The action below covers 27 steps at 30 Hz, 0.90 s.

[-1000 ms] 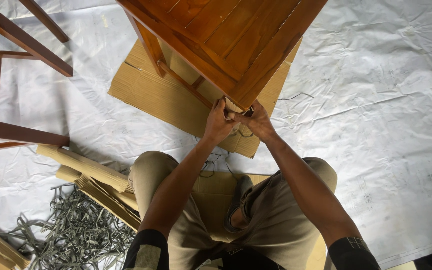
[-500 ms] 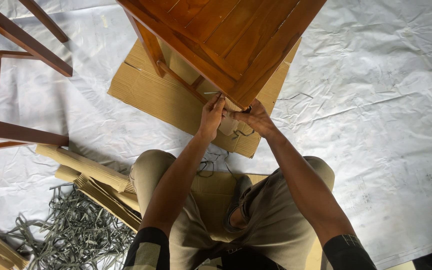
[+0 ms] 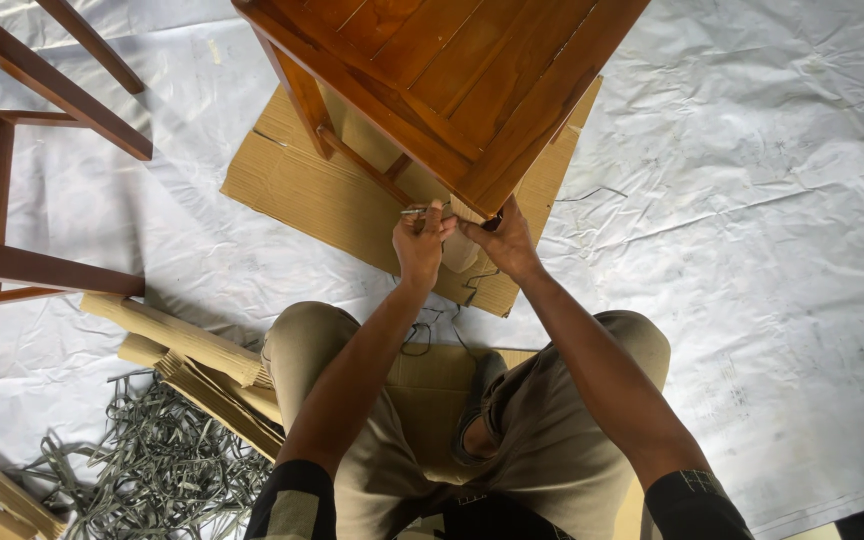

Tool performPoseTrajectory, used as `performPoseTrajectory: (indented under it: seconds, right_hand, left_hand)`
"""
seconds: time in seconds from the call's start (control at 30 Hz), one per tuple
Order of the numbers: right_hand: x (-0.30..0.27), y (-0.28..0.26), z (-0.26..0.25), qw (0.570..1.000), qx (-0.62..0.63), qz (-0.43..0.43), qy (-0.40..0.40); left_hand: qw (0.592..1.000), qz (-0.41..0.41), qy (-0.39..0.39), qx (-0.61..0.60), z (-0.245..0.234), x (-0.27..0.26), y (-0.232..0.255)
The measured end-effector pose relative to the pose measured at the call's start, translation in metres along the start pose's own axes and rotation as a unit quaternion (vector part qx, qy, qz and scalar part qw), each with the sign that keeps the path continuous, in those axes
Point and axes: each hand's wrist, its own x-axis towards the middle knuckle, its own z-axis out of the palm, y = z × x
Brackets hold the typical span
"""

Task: Wrapping wooden chair legs with protective cardboard and securing them with wire ties.

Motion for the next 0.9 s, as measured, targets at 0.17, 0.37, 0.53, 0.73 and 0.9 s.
performPoseTrajectory:
  seconds: [0.17, 0.37, 0.53, 0.73, 0.9]
  right_hand:
    - [-0.009, 0.005, 0.012, 0.998, 0.017, 0.034, 0.046]
    - [-0.023, 0.012, 0.026, 0.992, 0.036, 0.036, 0.114]
    - [-0.034, 0.013, 0.032, 0.989, 0.010, 0.047, 0.142]
    - [-0.037, 0.028, 0.031, 0.987, 0.009, 0.044, 0.155]
    - [-0.028, 0.045, 0.028, 0.980, -0.034, 0.052, 0.187]
  left_hand:
    - [0.999, 0.019, -0.008, -0.025, 0.000, -0.018, 0.003]
    - [0.998, 0.053, -0.011, -0.008, 0.001, -0.033, 0.004]
    - [0.998, 0.067, -0.008, 0.012, -0.002, -0.031, -0.011]
    - [0.996, 0.083, -0.023, 0.022, 0.000, -0.028, -0.016]
    - [0.999, 0.030, -0.031, 0.029, 0.001, -0.028, -0.012]
